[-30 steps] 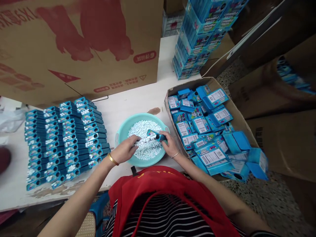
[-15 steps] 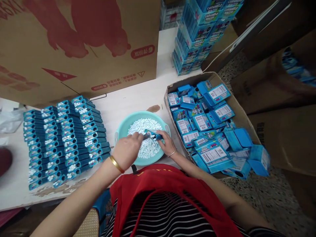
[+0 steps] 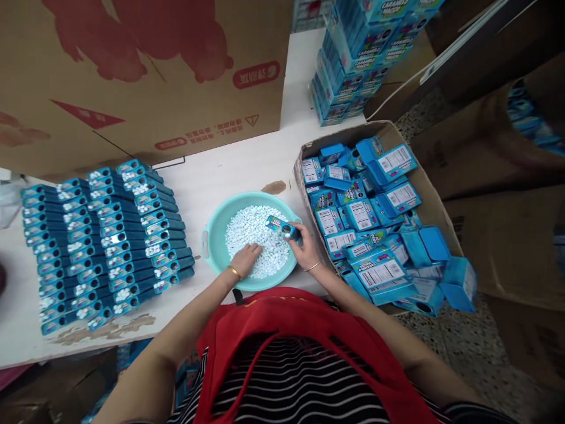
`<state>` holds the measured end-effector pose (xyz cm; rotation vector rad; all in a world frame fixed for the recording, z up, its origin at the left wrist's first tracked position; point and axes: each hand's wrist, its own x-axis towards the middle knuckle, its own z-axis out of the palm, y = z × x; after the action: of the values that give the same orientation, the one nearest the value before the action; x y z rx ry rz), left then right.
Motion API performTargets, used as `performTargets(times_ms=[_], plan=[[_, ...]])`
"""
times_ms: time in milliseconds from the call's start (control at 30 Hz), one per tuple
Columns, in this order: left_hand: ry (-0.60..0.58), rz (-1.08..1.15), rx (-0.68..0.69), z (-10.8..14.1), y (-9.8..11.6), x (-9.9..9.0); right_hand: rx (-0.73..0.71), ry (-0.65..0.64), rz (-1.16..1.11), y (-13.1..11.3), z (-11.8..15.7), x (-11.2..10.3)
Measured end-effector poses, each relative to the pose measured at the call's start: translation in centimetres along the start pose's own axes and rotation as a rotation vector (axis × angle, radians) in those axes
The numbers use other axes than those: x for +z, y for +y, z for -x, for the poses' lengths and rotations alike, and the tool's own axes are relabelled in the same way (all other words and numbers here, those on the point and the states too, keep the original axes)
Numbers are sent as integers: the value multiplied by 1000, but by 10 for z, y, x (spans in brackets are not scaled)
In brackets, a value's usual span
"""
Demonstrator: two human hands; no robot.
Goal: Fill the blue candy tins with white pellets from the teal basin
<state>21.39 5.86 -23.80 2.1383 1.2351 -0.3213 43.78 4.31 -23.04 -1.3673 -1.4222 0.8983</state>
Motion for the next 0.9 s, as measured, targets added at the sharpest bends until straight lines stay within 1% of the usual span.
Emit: performTargets(times_ms=[100,167,233,333,400,433,500,567,667,733,800,900], plan=[[-44,116,56,11,5,6,13,5,-4,0,0,0],[-66,182,82,16,5,4,32,15,-7,-1,0,-1],[-74,259,106,24,5,-3,46,26,-16,-3,0,-3],[-30,448,124,40,6,-25,41,33,-10,-6,0,-5],[11,532,125,53,8,-46,19,19,11,-7,0,-6],[30,531,127,59,10,-59,4,5,20,-7,0,-6],[65,480,135,70,17,-85,-38,-32,27,-6,1,-5],[80,380,136,76,25,-110,-86,-70,35,-5,3,-2],[39,161,113,76,43,-137,-152,-102,62,-6,5,4],[-10,-15,62,74,60,-147,-187,-111,81,-7,8,8],[-41,-185,-23,72,81,-152,-214,-118,96,-8,10,12],[-18,-344,-105,75,115,-156,-228,-123,106,-8,12,18]])
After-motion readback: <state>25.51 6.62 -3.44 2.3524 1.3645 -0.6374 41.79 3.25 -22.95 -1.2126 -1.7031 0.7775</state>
